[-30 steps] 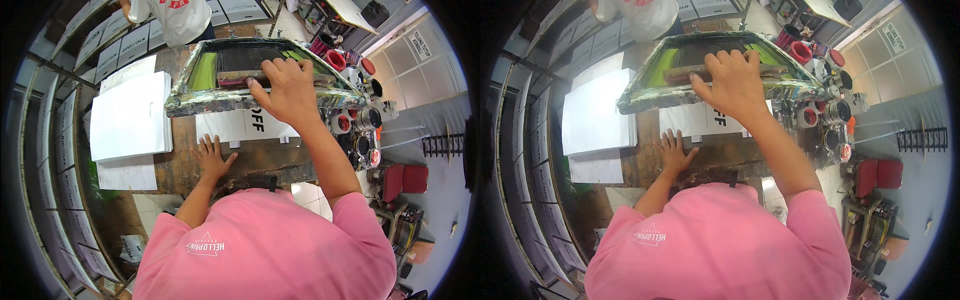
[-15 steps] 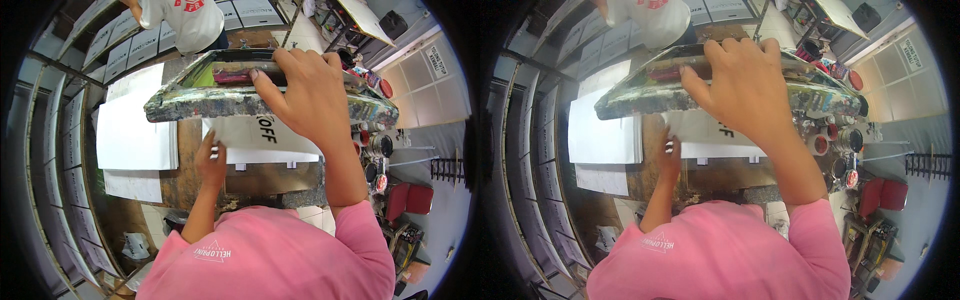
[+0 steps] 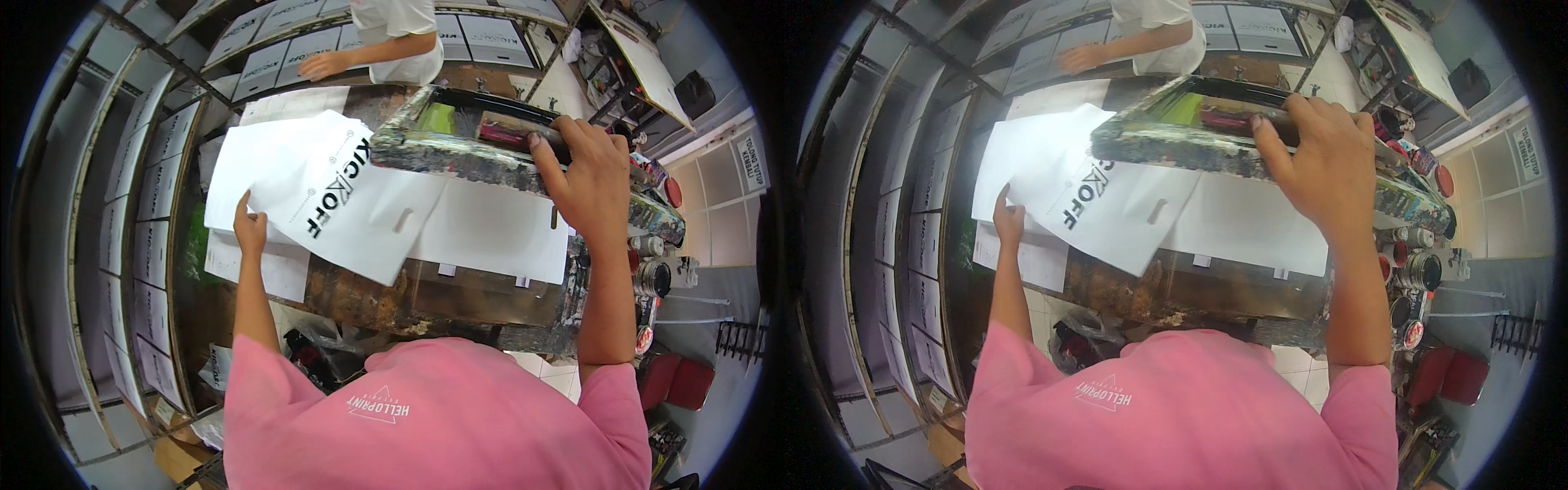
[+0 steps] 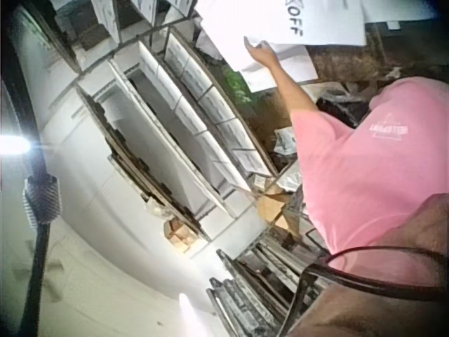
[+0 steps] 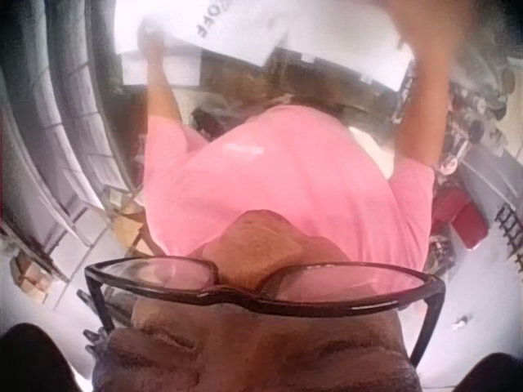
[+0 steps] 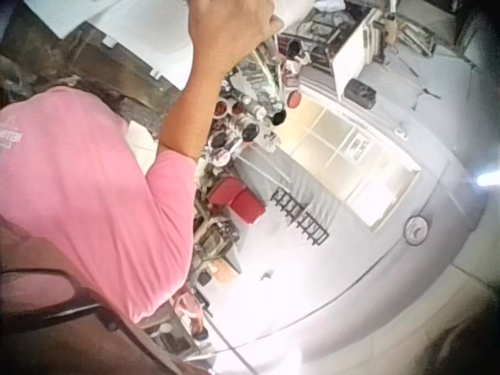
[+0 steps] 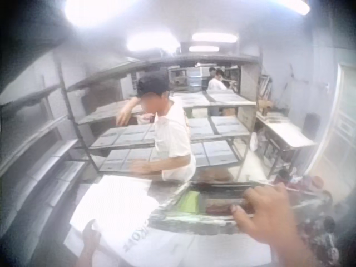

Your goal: The person performs screen printing on white bags, using a squeegee to apply black ink through a screen and then placing the finished bags onto drying racks.

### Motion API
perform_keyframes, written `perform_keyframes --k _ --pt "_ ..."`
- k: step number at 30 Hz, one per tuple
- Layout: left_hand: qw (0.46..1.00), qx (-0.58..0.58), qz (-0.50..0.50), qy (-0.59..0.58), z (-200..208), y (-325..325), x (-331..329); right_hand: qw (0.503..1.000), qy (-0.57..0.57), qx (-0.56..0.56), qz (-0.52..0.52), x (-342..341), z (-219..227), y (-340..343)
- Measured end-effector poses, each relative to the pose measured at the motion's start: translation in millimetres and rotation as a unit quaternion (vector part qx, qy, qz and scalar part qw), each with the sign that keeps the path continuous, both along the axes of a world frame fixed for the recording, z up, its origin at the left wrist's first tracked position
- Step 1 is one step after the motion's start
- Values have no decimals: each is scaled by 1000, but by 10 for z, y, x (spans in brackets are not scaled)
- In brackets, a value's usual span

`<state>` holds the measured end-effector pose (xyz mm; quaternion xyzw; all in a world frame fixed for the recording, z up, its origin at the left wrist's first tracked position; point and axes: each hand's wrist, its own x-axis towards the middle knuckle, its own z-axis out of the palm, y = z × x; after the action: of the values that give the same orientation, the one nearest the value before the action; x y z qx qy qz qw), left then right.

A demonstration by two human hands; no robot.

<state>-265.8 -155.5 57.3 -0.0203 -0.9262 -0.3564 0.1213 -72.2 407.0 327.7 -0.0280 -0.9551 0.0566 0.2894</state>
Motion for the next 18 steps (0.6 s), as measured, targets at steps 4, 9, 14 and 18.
perform_keyframes --k 4,9,14,18 --pt "973 -189 127 46 40 -298 -314 999 34 -9 29 1 -10 -110" --pt "762 425 -419 -253 784 2171 1409 998 -49 34 -10 408 -526 -109" --pt "583 678 -86 -439 684 2639 2523 966 -241 44 86 1076 -1642 -199" --pt "575 617 -38 -536 -409 2414 2575 932 -333 -111 86 1358 -2513 -322"
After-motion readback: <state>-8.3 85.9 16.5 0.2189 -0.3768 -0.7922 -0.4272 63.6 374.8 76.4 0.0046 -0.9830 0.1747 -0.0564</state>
